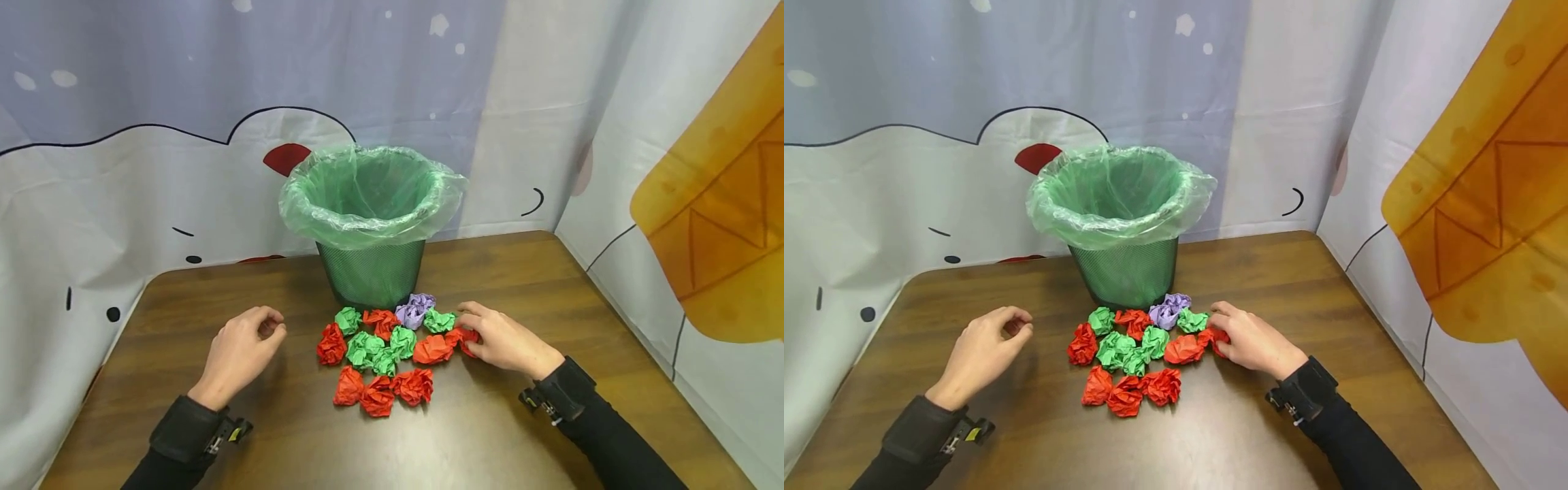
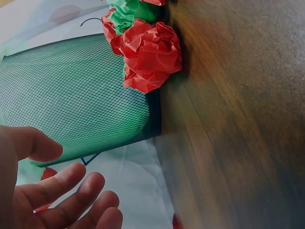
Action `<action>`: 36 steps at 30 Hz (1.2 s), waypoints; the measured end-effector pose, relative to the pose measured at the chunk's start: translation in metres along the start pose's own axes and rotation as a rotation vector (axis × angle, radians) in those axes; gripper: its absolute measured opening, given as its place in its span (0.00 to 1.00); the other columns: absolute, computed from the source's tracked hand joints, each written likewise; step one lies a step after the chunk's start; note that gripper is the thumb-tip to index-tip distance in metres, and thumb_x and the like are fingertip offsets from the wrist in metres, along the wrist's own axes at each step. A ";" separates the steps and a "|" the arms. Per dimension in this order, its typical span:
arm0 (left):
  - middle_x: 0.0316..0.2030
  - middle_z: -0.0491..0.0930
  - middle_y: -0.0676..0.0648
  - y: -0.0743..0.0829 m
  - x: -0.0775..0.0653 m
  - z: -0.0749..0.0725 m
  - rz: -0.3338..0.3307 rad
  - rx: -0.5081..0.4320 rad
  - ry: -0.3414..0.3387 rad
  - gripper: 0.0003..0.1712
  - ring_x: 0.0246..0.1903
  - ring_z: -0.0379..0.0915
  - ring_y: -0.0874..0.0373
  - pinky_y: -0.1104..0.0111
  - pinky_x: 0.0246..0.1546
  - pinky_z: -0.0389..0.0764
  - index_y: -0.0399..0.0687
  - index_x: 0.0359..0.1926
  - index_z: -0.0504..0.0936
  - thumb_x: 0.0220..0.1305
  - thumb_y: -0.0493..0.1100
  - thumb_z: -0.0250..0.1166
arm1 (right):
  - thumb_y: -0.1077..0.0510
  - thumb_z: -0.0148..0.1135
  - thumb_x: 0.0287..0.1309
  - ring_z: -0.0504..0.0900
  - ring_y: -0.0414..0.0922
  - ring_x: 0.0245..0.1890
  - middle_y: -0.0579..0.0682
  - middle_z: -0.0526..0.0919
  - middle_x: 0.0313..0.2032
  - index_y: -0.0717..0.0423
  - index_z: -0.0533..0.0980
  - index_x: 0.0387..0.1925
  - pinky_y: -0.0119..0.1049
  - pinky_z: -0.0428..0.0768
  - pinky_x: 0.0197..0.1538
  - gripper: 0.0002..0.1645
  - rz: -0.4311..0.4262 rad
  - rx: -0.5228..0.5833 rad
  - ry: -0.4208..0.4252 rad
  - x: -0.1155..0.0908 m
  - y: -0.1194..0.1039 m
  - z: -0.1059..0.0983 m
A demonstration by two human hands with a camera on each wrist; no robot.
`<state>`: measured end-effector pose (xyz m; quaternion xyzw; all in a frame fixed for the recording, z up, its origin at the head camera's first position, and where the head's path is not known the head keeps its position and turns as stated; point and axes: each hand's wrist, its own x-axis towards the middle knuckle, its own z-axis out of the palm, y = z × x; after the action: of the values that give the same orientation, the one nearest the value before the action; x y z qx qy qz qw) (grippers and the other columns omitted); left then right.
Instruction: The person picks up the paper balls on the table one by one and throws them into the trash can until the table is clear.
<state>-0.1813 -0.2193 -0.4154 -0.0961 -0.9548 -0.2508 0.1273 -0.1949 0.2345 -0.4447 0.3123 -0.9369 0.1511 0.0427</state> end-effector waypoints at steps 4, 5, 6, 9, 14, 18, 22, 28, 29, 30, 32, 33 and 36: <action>0.35 0.83 0.49 0.000 -0.001 0.000 -0.003 -0.001 -0.002 0.09 0.36 0.80 0.53 0.56 0.35 0.77 0.49 0.42 0.84 0.67 0.46 0.60 | 0.62 0.70 0.54 0.80 0.40 0.38 0.49 0.80 0.51 0.52 0.82 0.48 0.35 0.81 0.41 0.18 0.007 0.000 0.007 -0.001 0.001 -0.004; 0.35 0.83 0.49 0.000 -0.001 0.000 -0.004 -0.001 -0.002 0.10 0.36 0.80 0.53 0.57 0.35 0.77 0.49 0.42 0.84 0.67 0.46 0.60 | 0.62 0.70 0.53 0.80 0.39 0.37 0.47 0.80 0.49 0.52 0.82 0.48 0.34 0.81 0.40 0.18 0.008 0.000 0.010 -0.001 0.001 -0.004; 0.35 0.83 0.49 0.000 -0.002 0.000 -0.006 0.000 -0.002 0.10 0.36 0.80 0.53 0.57 0.35 0.77 0.49 0.42 0.84 0.67 0.46 0.60 | 0.63 0.70 0.53 0.79 0.39 0.36 0.46 0.80 0.46 0.52 0.82 0.48 0.33 0.80 0.39 0.18 0.012 0.001 0.012 -0.002 0.001 -0.005; 0.35 0.83 0.49 -0.001 -0.003 0.001 -0.011 0.001 -0.004 0.10 0.36 0.79 0.53 0.57 0.35 0.77 0.49 0.42 0.84 0.67 0.46 0.60 | 0.64 0.69 0.52 0.77 0.39 0.33 0.43 0.79 0.41 0.52 0.82 0.48 0.32 0.78 0.37 0.19 0.023 0.012 0.012 -0.003 0.001 -0.007; 0.35 0.83 0.49 -0.002 -0.006 0.002 -0.023 0.001 -0.015 0.10 0.35 0.79 0.54 0.58 0.34 0.77 0.49 0.42 0.84 0.67 0.46 0.60 | 0.65 0.69 0.53 0.78 0.38 0.35 0.41 0.81 0.41 0.51 0.81 0.50 0.33 0.80 0.40 0.20 0.052 0.034 -0.012 -0.005 0.000 -0.009; 0.35 0.83 0.49 -0.004 -0.008 0.004 -0.028 -0.001 -0.018 0.10 0.35 0.79 0.54 0.58 0.35 0.76 0.49 0.42 0.84 0.68 0.46 0.59 | 0.65 0.69 0.53 0.80 0.37 0.37 0.42 0.84 0.42 0.51 0.81 0.49 0.35 0.82 0.43 0.20 0.063 0.031 -0.016 -0.007 0.000 -0.011; 0.34 0.83 0.49 -0.006 -0.010 0.005 -0.024 -0.006 -0.018 0.10 0.35 0.79 0.54 0.59 0.34 0.76 0.49 0.41 0.84 0.68 0.46 0.60 | 0.64 0.70 0.53 0.80 0.36 0.35 0.42 0.84 0.40 0.51 0.82 0.47 0.35 0.82 0.41 0.17 0.061 0.019 -0.006 -0.008 0.000 -0.014; 0.33 0.83 0.50 -0.007 -0.008 0.004 -0.009 -0.019 -0.007 0.09 0.34 0.78 0.55 0.61 0.34 0.75 0.50 0.40 0.84 0.68 0.46 0.60 | 0.64 0.71 0.54 0.80 0.36 0.34 0.41 0.84 0.39 0.51 0.82 0.45 0.35 0.81 0.40 0.16 0.036 -0.004 0.031 -0.002 0.000 -0.022; 0.33 0.82 0.50 -0.007 -0.008 0.004 -0.007 -0.019 -0.007 0.09 0.34 0.78 0.55 0.61 0.33 0.75 0.50 0.41 0.84 0.68 0.46 0.60 | 0.64 0.70 0.54 0.80 0.37 0.34 0.41 0.83 0.39 0.51 0.81 0.45 0.35 0.81 0.40 0.16 0.037 -0.006 0.033 -0.001 0.000 -0.023; 0.33 0.82 0.49 -0.007 -0.007 0.004 -0.005 -0.019 -0.007 0.09 0.34 0.78 0.55 0.61 0.33 0.75 0.50 0.41 0.84 0.68 0.46 0.59 | 0.64 0.70 0.54 0.79 0.37 0.33 0.41 0.83 0.38 0.51 0.81 0.45 0.35 0.81 0.40 0.16 0.036 -0.007 0.037 0.000 0.000 -0.025; 0.33 0.83 0.49 -0.006 -0.005 0.003 -0.004 -0.022 -0.009 0.09 0.34 0.78 0.55 0.61 0.33 0.75 0.50 0.41 0.84 0.68 0.46 0.59 | 0.64 0.71 0.54 0.79 0.38 0.33 0.42 0.83 0.38 0.51 0.81 0.45 0.35 0.81 0.40 0.16 0.037 -0.014 0.041 0.002 0.001 -0.026; 0.33 0.83 0.49 -0.006 -0.004 0.003 -0.003 -0.022 -0.009 0.09 0.34 0.78 0.55 0.60 0.33 0.75 0.50 0.41 0.84 0.68 0.46 0.59 | 0.63 0.71 0.55 0.79 0.38 0.33 0.42 0.83 0.38 0.51 0.81 0.45 0.35 0.81 0.40 0.15 0.035 -0.019 0.044 0.003 0.001 -0.027; 0.33 0.83 0.49 -0.007 -0.004 0.002 -0.007 -0.022 -0.010 0.09 0.34 0.78 0.54 0.60 0.33 0.75 0.49 0.41 0.84 0.68 0.46 0.59 | 0.63 0.70 0.55 0.79 0.39 0.32 0.42 0.82 0.37 0.52 0.81 0.45 0.36 0.81 0.40 0.15 0.023 -0.035 0.059 0.005 -0.001 -0.028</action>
<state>-0.1798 -0.2247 -0.4215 -0.0954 -0.9530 -0.2612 0.1204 -0.1993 0.2394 -0.4174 0.2960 -0.9413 0.1444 0.0740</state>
